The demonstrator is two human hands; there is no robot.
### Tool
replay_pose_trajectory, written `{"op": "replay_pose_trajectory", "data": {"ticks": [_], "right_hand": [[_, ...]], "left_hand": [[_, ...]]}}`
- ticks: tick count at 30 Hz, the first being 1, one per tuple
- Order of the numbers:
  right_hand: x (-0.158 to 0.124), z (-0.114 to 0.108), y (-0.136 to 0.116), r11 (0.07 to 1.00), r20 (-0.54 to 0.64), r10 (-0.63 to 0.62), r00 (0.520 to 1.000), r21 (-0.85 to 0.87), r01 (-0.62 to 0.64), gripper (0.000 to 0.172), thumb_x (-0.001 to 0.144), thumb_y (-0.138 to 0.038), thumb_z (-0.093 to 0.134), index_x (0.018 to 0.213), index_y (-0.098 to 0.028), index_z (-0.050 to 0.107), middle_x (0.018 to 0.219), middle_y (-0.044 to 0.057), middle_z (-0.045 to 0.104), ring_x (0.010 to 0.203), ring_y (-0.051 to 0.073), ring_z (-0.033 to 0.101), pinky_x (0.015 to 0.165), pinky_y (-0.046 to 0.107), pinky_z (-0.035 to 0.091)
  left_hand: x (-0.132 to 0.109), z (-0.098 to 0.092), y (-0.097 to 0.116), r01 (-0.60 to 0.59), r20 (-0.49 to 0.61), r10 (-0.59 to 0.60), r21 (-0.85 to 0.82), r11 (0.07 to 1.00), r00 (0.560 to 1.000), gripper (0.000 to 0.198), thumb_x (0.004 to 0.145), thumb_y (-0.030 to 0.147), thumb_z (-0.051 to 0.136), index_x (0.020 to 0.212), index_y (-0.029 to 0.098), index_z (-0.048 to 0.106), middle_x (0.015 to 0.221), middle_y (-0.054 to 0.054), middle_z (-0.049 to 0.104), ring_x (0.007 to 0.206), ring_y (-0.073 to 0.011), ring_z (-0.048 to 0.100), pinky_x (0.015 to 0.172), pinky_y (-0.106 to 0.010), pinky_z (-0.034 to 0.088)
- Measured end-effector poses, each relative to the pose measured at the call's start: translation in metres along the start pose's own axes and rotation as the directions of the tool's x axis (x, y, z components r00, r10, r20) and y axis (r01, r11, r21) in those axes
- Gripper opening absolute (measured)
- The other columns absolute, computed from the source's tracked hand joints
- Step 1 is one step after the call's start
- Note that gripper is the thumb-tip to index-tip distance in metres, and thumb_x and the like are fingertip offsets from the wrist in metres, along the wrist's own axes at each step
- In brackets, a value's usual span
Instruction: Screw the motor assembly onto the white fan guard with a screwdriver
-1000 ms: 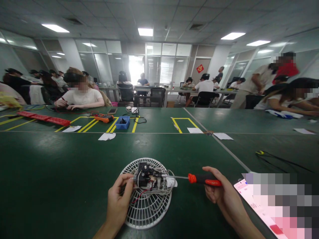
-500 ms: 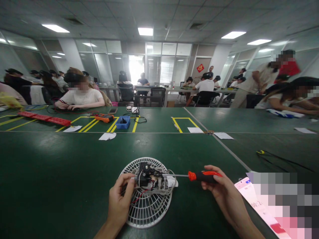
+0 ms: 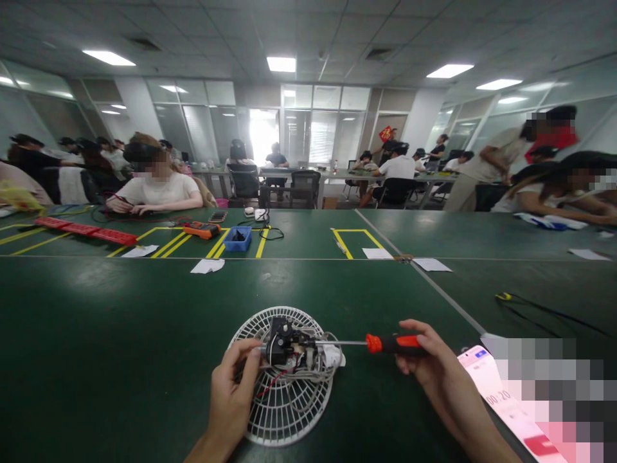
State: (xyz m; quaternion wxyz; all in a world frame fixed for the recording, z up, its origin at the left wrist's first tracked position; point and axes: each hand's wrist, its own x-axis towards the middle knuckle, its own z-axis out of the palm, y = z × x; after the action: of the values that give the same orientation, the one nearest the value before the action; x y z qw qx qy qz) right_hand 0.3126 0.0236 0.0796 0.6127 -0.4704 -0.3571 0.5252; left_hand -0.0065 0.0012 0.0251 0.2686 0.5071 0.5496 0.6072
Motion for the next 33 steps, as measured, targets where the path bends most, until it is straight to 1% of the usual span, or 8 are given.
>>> {"op": "replay_pose_trajectory", "data": {"ticks": [6, 10, 15, 18, 22, 28, 30, 33], "right_hand": [[-0.0001, -0.0016, -0.0060, 0.994, 0.054, 0.043, 0.998, 0.102, -0.048, 0.027, 0.077, -0.038, 0.077, 0.099, -0.023, 0.077, 0.095, 0.007, 0.075, 0.077, 0.024, 0.064, 0.068, 0.035, 0.053], [0.0036, -0.0026, -0.0041, 0.999, 0.024, 0.028, 0.999, 0.034, -0.028, 0.034, 0.079, -0.052, 0.080, 0.097, -0.023, 0.076, 0.089, 0.005, 0.074, 0.073, 0.022, 0.063, 0.067, 0.034, 0.053], [0.0026, 0.0000, -0.0007, 0.991, 0.005, 0.083, 0.997, -0.108, -0.082, 0.051, 0.077, -0.067, 0.080, 0.099, -0.023, 0.071, 0.072, 0.003, 0.071, 0.063, 0.020, 0.063, 0.062, 0.032, 0.050], [-0.0009, 0.0028, -0.0011, 0.993, 0.023, 0.083, 0.996, -0.089, -0.081, 0.044, 0.082, -0.061, 0.078, 0.103, -0.023, 0.069, 0.070, 0.002, 0.069, 0.058, 0.017, 0.058, 0.058, 0.029, 0.045], [-0.0040, 0.0041, -0.0042, 0.998, 0.055, 0.069, 0.996, -0.004, -0.069, 0.035, 0.084, -0.048, 0.078, 0.108, -0.024, 0.070, 0.071, 0.001, 0.067, 0.060, 0.018, 0.057, 0.060, 0.031, 0.046], [-0.0030, -0.0031, -0.0058, 0.986, 0.108, 0.082, 0.991, 0.133, -0.096, 0.040, 0.072, -0.032, 0.080, 0.110, -0.024, 0.073, 0.095, 0.007, 0.074, 0.071, 0.023, 0.063, 0.067, 0.036, 0.051], [-0.0019, -0.0050, -0.0049, 0.984, 0.135, 0.101, 0.986, 0.130, -0.119, 0.042, 0.072, -0.034, 0.081, 0.111, -0.024, 0.073, 0.096, 0.008, 0.075, 0.074, 0.025, 0.065, 0.069, 0.038, 0.052], [0.0007, -0.0048, -0.0017, 0.986, 0.130, 0.118, 0.984, 0.098, -0.132, 0.038, 0.082, -0.050, 0.077, 0.110, -0.024, 0.072, 0.083, 0.007, 0.072, 0.070, 0.024, 0.064, 0.063, 0.036, 0.051]], "left_hand": [[-0.0015, -0.0008, -0.0001, 0.019, 0.008, -0.019, -0.014, 1.000, 1.000, 0.032, 0.090, 0.050, 0.065, 0.091, 0.019, 0.072, 0.078, -0.003, 0.075, 0.069, -0.0183, 0.072, 0.065, -0.025, 0.060], [-0.0021, -0.0022, -0.0017, 0.021, 0.017, -0.021, 0.003, 1.000, 1.000, 0.033, 0.091, 0.051, 0.065, 0.093, 0.019, 0.072, 0.080, -0.004, 0.075, 0.072, -0.0186, 0.072, 0.067, -0.025, 0.060], [-0.0013, -0.0007, -0.0045, 0.079, 0.007, -0.079, -0.043, 0.996, 0.997, 0.038, 0.090, 0.056, 0.065, 0.097, 0.019, 0.070, 0.080, -0.003, 0.076, 0.070, -0.0183, 0.072, 0.064, -0.025, 0.060], [-0.0001, 0.0012, -0.0042, 0.096, 0.002, -0.096, -0.062, 0.993, 0.995, 0.040, 0.088, 0.058, 0.066, 0.097, 0.019, 0.070, 0.081, -0.004, 0.076, 0.071, -0.0186, 0.073, 0.065, -0.026, 0.061], [-0.0004, 0.0021, -0.0047, 0.087, 0.001, -0.087, -0.067, 0.994, 0.996, 0.039, 0.089, 0.057, 0.065, 0.096, 0.019, 0.069, 0.081, -0.003, 0.075, 0.072, -0.0186, 0.074, 0.067, -0.026, 0.062], [-0.0021, 0.0021, -0.0050, 0.092, -0.005, -0.092, -0.066, 0.994, 0.996, 0.040, 0.089, 0.057, 0.065, 0.100, 0.019, 0.070, 0.086, -0.005, 0.077, 0.074, -0.0199, 0.075, 0.069, -0.028, 0.064], [-0.0019, 0.0024, -0.0034, 0.093, -0.014, -0.094, -0.059, 0.994, 0.995, 0.041, 0.088, 0.058, 0.065, 0.101, 0.019, 0.071, 0.085, -0.005, 0.077, 0.073, -0.0200, 0.075, 0.068, -0.028, 0.064], [-0.0014, 0.0028, -0.0008, 0.093, -0.024, -0.095, -0.049, 0.994, 0.995, 0.042, 0.088, 0.059, 0.065, 0.101, 0.019, 0.071, 0.084, -0.005, 0.076, 0.073, -0.0198, 0.075, 0.067, -0.028, 0.064]]}}
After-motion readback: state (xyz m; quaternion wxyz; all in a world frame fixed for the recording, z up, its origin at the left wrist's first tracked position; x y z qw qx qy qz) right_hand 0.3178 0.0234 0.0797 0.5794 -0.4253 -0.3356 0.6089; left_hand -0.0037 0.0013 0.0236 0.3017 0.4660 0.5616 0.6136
